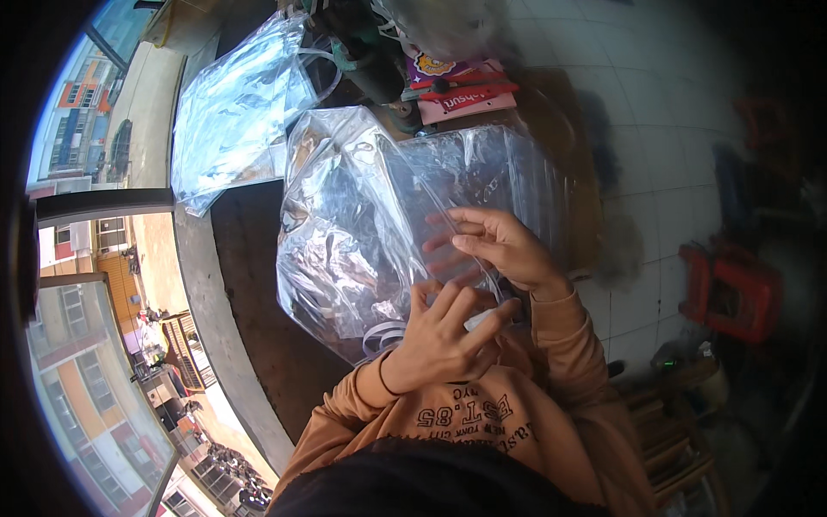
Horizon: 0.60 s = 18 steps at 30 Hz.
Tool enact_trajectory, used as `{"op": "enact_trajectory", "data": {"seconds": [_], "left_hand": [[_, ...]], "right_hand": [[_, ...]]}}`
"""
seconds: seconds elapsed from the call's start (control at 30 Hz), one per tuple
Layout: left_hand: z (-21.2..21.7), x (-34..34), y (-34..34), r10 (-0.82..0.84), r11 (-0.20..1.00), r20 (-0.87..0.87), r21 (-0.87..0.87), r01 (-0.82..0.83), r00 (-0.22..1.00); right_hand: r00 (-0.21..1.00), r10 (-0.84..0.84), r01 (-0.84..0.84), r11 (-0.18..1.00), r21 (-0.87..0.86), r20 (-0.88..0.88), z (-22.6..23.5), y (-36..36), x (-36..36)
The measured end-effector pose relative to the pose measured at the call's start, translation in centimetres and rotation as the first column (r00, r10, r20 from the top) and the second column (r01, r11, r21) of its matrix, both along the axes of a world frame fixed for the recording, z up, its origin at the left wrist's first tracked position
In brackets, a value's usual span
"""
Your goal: The person trims the excess edges of large plastic sheets using scissors on a workbench.
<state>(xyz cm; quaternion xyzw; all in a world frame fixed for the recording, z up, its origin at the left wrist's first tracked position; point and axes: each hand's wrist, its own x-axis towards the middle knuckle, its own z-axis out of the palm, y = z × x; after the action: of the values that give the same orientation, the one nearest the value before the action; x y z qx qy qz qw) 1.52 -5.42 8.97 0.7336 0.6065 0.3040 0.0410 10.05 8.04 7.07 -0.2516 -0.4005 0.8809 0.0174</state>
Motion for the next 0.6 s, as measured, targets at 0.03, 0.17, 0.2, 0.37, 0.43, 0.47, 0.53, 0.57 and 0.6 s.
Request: {"op": "enact_trajectory", "data": {"seconds": [0.03,0.17,0.2,0.37,0.43,0.47,0.53,0.57,0.6], "left_hand": [[-0.6,-0.6,1.1,0.006,0.999,0.03,-0.04,-0.005,1.0],[-6.5,-1.1,2.6,-0.044,0.997,0.305,0.072,0.022,0.951],[-7.1,-0.8,2.4,-0.03,0.992,0.327,0.123,-0.011,0.945],[-8.3,0.7,0.9,0.058,0.949,0.422,0.258,-0.181,0.905],[-8.2,0.9,0.7,0.083,0.947,0.434,0.247,-0.207,0.897],[-8.1,0.7,0.6,0.055,0.959,0.428,0.23,-0.167,0.902],[-7.7,-0.2,0.4,0.0,0.977,0.416,0.196,-0.089,0.909],[-7.3,-0.7,0.5,-0.051,0.979,0.365,0.2,-0.024,0.93],[-6.8,-1.3,0.7,-0.103,0.979,0.312,0.201,0.04,0.945]], "right_hand": [[0.995,-0.095,0.09,0.99,0.112,0.036,-1.4,0.3,0.1],[0.977,-0.199,0.14,0.865,0.483,0.073,-5.7,0.3,1.7],[0.981,-0.175,0.11,0.863,0.494,0.088,-5.7,0.3,2.1],[0.979,-0.11,0.038,0.925,0.379,0.169,-3.1,0.0,4.0],[0.976,-0.119,0.054,0.942,0.332,0.18,-2.3,-0.3,4.1],[0.975,-0.124,0.062,0.949,0.309,0.186,-2.1,-0.4,4.1],[0.967,-0.137,0.038,0.912,0.409,0.216,-2.2,-0.7,4.0],[0.962,-0.143,0.023,0.889,0.456,0.231,-2.4,-0.8,4.0],[0.961,-0.165,0.044,0.883,0.468,0.221,-2.6,-0.9,4.0]]}}
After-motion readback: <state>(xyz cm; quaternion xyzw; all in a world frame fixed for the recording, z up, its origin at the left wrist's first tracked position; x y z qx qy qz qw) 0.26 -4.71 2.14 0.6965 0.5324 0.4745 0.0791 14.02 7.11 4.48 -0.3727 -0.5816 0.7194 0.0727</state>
